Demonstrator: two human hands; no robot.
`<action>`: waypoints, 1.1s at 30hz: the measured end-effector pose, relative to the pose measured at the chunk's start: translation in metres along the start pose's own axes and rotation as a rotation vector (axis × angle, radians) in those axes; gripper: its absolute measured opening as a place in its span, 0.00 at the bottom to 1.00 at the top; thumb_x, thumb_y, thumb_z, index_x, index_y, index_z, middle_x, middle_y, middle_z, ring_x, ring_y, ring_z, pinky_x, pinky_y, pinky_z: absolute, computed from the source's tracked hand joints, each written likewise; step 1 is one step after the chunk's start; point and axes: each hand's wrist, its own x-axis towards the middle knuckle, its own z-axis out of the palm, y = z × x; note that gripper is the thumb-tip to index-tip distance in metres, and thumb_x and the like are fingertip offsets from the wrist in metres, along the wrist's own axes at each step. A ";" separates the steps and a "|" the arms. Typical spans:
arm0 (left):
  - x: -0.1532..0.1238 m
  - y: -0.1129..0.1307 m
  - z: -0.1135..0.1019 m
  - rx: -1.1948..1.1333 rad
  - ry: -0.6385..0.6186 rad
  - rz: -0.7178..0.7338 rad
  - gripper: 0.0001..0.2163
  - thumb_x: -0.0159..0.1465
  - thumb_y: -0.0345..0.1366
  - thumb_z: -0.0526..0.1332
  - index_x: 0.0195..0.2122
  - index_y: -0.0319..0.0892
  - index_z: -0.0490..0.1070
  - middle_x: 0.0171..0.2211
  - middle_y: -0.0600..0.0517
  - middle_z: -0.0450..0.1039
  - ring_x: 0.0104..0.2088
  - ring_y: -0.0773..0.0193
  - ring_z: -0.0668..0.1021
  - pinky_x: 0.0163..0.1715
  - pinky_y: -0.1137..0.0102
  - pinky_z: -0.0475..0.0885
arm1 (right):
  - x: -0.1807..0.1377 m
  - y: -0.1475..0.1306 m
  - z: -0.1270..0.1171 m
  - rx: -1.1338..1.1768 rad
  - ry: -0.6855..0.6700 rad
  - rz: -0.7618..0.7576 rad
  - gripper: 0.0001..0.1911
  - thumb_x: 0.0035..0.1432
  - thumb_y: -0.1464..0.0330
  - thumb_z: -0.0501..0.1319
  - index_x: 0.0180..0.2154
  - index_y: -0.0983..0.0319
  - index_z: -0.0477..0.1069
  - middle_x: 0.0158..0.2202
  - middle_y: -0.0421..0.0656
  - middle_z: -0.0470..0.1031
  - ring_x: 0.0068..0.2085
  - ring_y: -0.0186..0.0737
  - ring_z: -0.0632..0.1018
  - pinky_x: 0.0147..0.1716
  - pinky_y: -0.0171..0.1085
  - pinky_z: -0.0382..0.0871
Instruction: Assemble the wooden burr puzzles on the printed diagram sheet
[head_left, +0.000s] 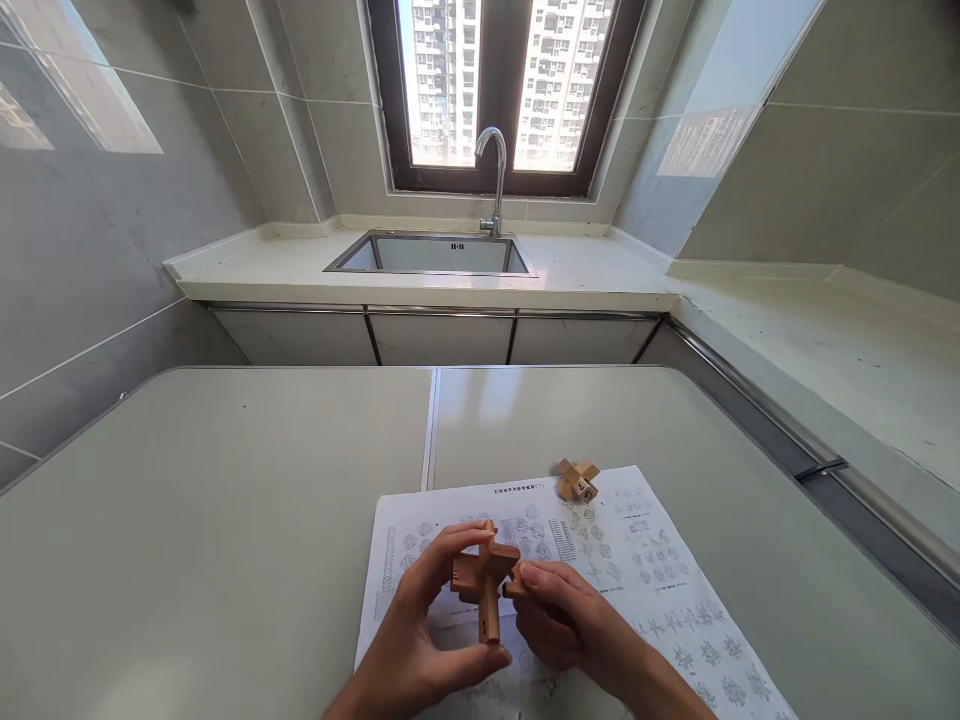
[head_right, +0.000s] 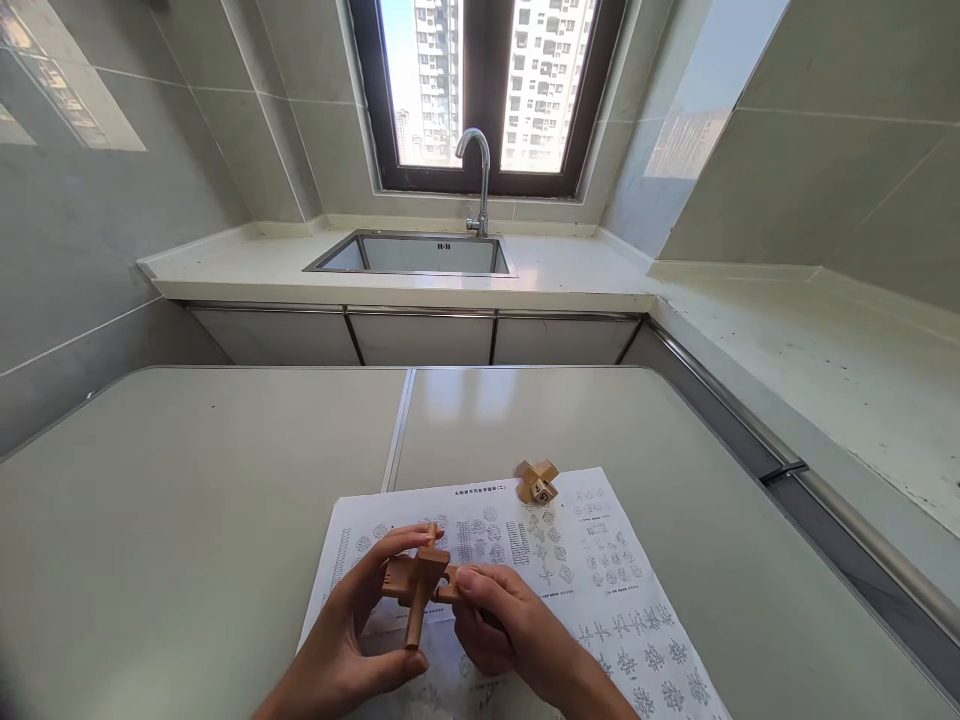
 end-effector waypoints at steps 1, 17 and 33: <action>0.001 0.002 0.000 -0.027 -0.009 -0.006 0.33 0.56 0.38 0.77 0.62 0.58 0.69 0.67 0.47 0.67 0.66 0.41 0.72 0.64 0.51 0.69 | 0.000 -0.001 0.000 -0.004 0.002 -0.003 0.26 0.67 0.51 0.64 0.24 0.59 0.62 0.13 0.28 0.50 0.15 0.26 0.51 0.14 0.30 0.45; 0.006 0.016 0.005 -0.117 0.101 -0.085 0.04 0.67 0.39 0.70 0.38 0.45 0.80 0.70 0.46 0.62 0.40 0.60 0.85 0.42 0.64 0.85 | -0.001 -0.005 0.003 -0.135 0.170 -0.074 0.26 0.70 0.51 0.62 0.25 0.59 0.61 0.16 0.30 0.53 0.18 0.27 0.52 0.19 0.33 0.46; 0.012 0.012 -0.008 -0.099 0.150 -0.129 0.13 0.70 0.49 0.66 0.43 0.44 0.77 0.59 0.44 0.74 0.32 0.65 0.82 0.32 0.69 0.81 | 0.001 -0.009 0.000 -0.075 0.432 -0.182 0.28 0.65 0.47 0.65 0.24 0.59 0.62 0.17 0.30 0.52 0.20 0.29 0.50 0.19 0.33 0.45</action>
